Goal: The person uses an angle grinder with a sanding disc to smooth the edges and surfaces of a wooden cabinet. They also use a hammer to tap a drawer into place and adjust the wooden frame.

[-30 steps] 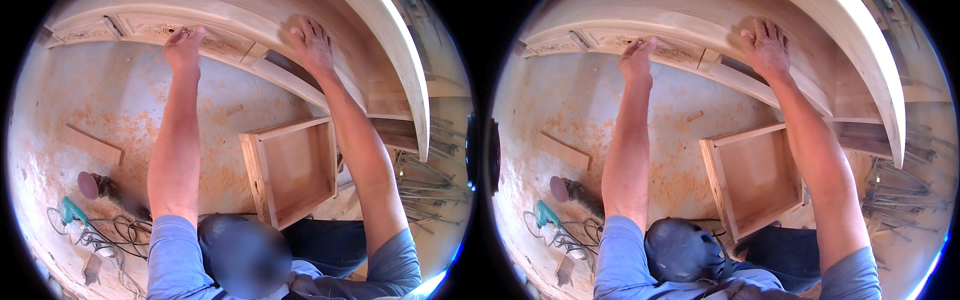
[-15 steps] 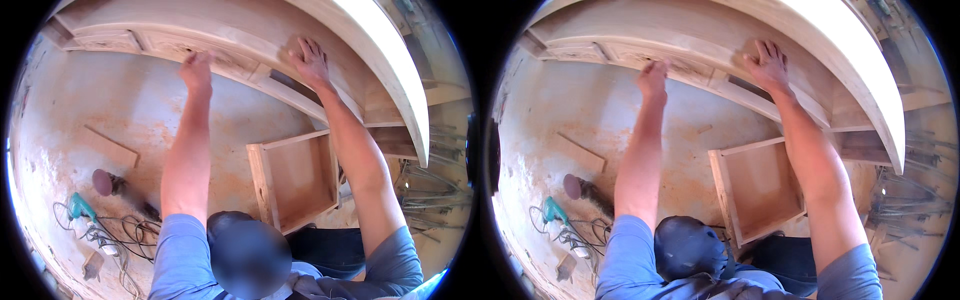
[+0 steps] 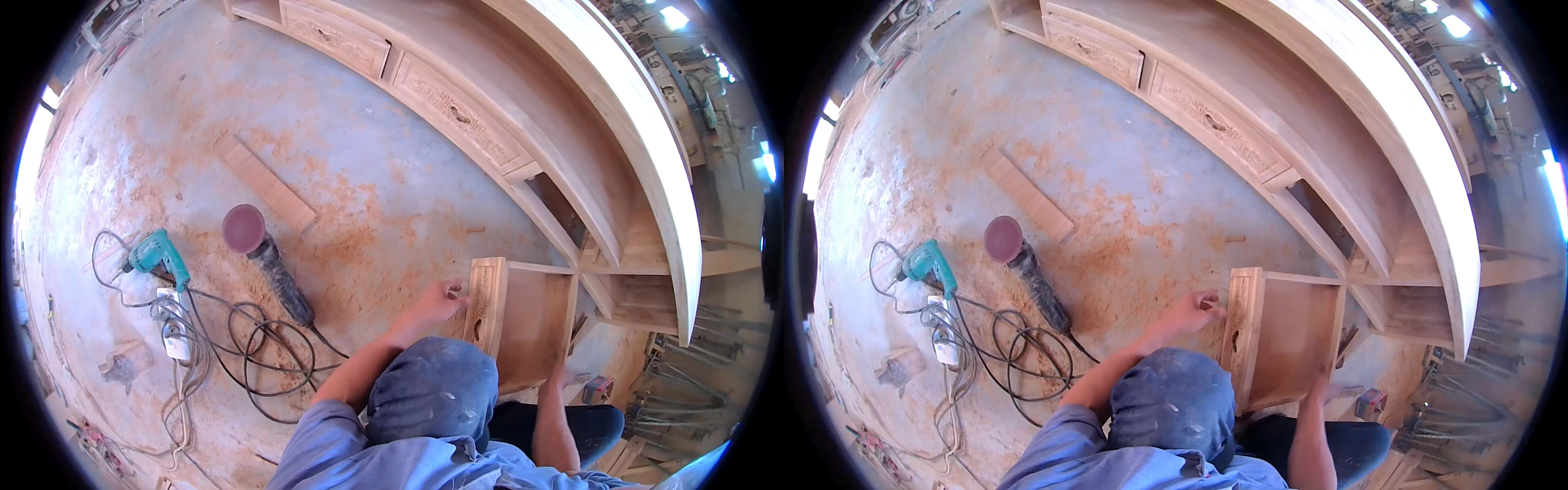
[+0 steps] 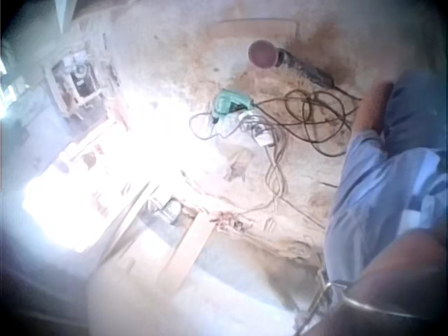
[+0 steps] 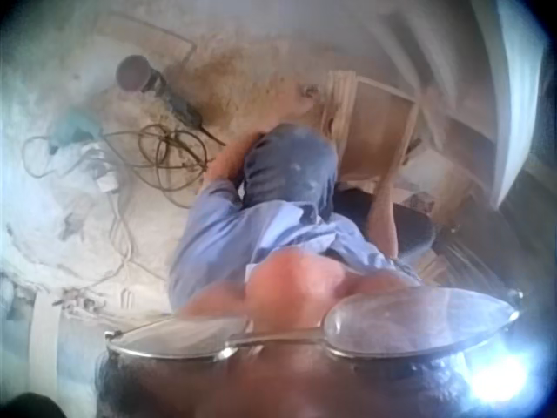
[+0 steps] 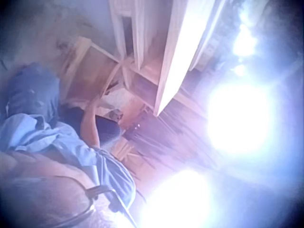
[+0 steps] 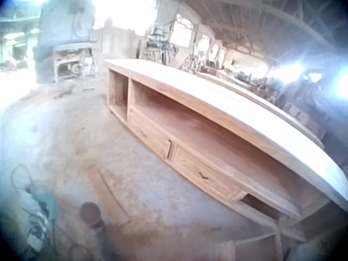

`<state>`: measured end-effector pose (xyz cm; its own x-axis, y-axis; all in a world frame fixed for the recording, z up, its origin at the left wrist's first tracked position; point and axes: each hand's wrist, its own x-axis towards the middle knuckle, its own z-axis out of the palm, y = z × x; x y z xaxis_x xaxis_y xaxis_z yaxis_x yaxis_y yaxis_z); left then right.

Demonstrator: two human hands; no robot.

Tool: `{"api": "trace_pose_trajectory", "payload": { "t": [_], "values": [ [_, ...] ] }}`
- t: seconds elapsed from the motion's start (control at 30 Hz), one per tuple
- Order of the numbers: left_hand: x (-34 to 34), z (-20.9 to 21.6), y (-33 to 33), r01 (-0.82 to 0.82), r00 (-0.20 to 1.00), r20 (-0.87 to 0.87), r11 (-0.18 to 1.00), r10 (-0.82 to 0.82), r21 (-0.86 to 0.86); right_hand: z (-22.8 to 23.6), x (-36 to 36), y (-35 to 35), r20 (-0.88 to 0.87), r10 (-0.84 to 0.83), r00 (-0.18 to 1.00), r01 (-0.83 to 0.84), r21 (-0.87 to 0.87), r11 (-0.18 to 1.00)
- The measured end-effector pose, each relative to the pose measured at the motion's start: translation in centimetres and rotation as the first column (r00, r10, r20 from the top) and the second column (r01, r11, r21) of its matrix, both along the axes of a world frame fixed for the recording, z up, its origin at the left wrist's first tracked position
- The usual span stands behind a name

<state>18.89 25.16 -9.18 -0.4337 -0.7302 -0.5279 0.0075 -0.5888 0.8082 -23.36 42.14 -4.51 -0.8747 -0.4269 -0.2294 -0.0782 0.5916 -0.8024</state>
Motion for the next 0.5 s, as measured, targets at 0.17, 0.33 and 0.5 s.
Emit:
{"api": "trace_pose_trajectory", "payload": {
  "t": [0.17,0.33,0.5],
  "values": [
    [-1.2,0.8,0.3,0.001,0.998,-0.061,0.991,-0.009,-0.131,-1.8,5.4,5.4,0.512,-0.244,0.824,0.31,-0.047,0.95],
    [-1.0,0.8,-1.9,-0.037,0.998,-0.055,0.984,0.028,-0.175,-3.2,4.5,6.1,0.577,-0.126,0.807,0.236,-0.12,0.964],
    [0.7,8.5,-5.0,0.144,0.988,0.102,0.938,-0.118,-0.314,-1.8,4.1,6.2,0.389,-0.306,0.869,0.385,-0.143,0.912]
  ]
}}
